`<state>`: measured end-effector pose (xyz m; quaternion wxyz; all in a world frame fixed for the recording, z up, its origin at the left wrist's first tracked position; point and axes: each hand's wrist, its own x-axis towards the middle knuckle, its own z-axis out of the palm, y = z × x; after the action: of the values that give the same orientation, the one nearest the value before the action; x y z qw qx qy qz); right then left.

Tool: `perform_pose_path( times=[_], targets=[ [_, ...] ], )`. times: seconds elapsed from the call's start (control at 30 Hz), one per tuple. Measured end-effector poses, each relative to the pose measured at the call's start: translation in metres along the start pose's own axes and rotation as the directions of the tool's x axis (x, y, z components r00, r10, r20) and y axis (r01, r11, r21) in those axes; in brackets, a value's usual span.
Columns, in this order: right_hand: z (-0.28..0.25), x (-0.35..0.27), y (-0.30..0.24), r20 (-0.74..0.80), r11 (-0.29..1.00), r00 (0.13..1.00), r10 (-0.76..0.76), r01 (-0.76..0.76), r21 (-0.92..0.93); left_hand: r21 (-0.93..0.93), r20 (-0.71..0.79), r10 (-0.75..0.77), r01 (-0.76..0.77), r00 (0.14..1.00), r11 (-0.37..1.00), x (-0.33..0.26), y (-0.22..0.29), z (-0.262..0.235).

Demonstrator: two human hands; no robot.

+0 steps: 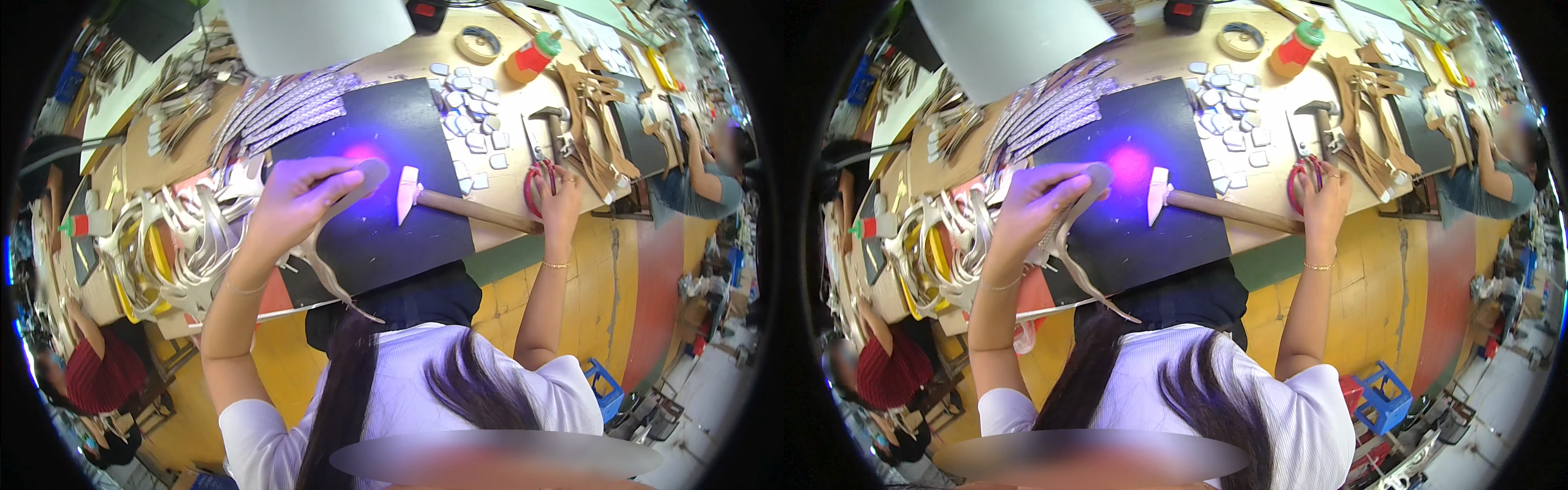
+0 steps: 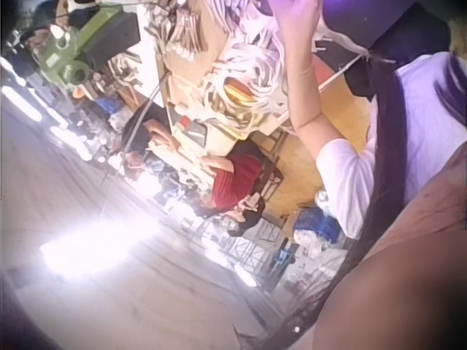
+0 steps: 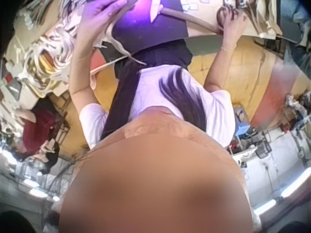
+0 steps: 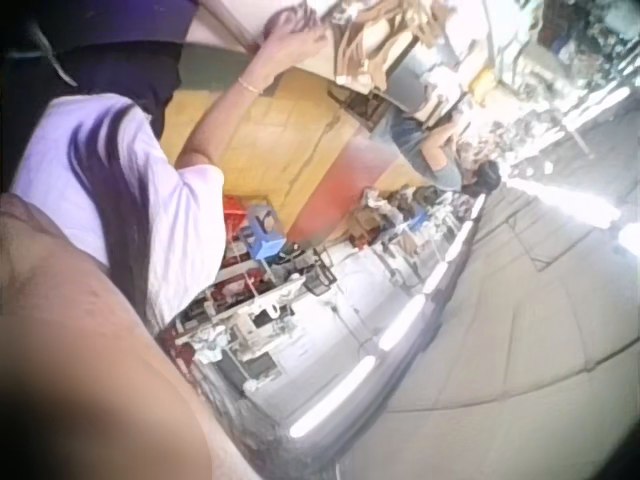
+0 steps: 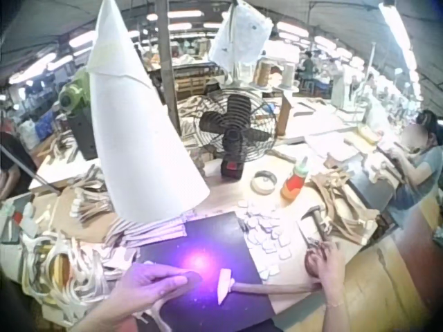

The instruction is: The person assembles decorative cords by placing small white pieces onto braided cords, using a UV light to cure adhesive, and trimming excess cord with scissors. The person repeatedly picks up pieces, positions them on the cord, and uses a hammer to tap them into place.

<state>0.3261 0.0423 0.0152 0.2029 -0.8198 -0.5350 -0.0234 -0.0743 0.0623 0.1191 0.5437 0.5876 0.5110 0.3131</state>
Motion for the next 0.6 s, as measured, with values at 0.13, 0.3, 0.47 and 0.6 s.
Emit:
perform_pose_path(
  times=[0.13,0.3,0.47,0.6],
  targets=[
    [-0.012,-0.006,-0.066,0.045,0.852,0.945,-0.325,0.272,0.447,-0.269,0.08,0.009,0.013,0.997,0.963,0.004,-0.004,0.006],
    [-0.005,-0.059,-0.171,0.411,0.538,0.575,-0.708,0.061,0.841,-0.203,0.1,0.099,-0.077,0.99,0.976,-0.001,-0.002,0.004],
    [0.01,-0.114,-0.229,0.412,0.429,0.423,-0.807,-0.058,0.901,-0.061,0.065,0.145,-0.141,0.987,0.988,-0.007,0.0,-0.004],
    [0.022,-0.127,-0.231,0.483,0.456,0.48,-0.733,-0.181,0.872,-0.057,-0.115,0.251,-0.259,0.961,0.964,-0.016,-0.014,-0.028]
  ],
)
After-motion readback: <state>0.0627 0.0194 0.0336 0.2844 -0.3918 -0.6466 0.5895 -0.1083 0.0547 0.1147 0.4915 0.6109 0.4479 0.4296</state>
